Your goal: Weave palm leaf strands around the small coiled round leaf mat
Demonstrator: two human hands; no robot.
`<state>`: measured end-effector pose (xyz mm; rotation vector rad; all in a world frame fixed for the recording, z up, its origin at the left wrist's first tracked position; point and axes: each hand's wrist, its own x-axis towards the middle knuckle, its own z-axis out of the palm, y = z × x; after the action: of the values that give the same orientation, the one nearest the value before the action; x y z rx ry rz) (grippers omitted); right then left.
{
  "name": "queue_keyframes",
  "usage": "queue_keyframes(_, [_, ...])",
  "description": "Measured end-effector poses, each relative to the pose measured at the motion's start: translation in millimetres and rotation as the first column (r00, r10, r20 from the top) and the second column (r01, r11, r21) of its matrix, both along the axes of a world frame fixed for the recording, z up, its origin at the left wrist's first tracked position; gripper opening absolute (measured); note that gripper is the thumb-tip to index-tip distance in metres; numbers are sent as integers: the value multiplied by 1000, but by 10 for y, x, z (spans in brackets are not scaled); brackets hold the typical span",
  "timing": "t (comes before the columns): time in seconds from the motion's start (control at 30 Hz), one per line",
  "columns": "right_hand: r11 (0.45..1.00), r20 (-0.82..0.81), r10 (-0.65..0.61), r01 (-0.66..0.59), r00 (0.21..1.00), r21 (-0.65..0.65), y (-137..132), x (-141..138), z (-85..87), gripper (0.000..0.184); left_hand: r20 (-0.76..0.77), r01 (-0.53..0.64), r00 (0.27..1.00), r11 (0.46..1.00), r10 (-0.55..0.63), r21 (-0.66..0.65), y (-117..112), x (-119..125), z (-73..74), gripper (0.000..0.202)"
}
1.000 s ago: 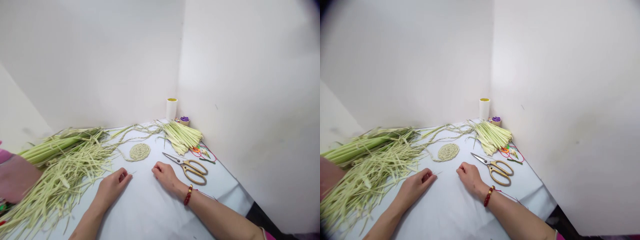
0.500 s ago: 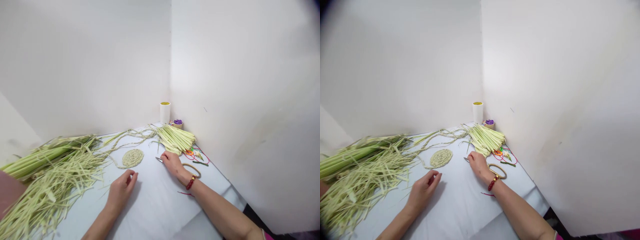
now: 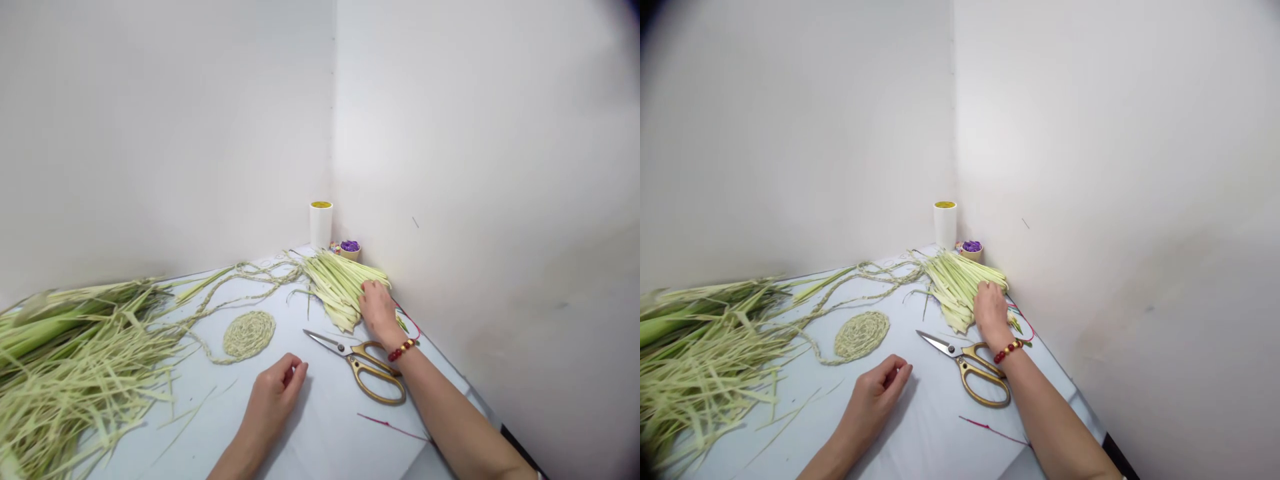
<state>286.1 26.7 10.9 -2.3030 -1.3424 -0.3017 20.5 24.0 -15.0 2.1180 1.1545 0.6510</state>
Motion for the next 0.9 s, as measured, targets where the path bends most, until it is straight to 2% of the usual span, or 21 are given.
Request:
queue_keyframes(0.1, [993, -25, -39, 36, 999, -114, 49, -1, -38, 14, 10, 9, 1000, 999, -9, -35, -6, 22, 30, 35])
queue_keyframes(0.2, [988, -104, -31, 15, 994, -154, 47, -11, -18, 11, 38, 0, 999, 998, 2, -64, -24, 34, 66, 35])
queue_keyframes(0.43, [999, -144, 20, -26, 989, -38, -32, 99, 34, 15, 104, -9, 994, 997, 17, -75, -23, 38, 89, 32])
queue_keyframes(0.7, [994, -237, 105, -101, 966, 27, -133, 9, -18, 16, 65, -20, 998, 998, 24, -61, 5, 43, 59, 33])
queue_keyframes(0.8, [989, -241, 144, -142, 960, 25, -162, -21, -63, 15, 60, -9, 998, 998, 13, -63, 10, 39, 55, 33])
queue_keyframes(0.9, [981, -204, 190, -179, 961, 68, -149, 36, -37, 17, 61, -3, 998, 998, 7, -59, 19, 35, 56, 32])
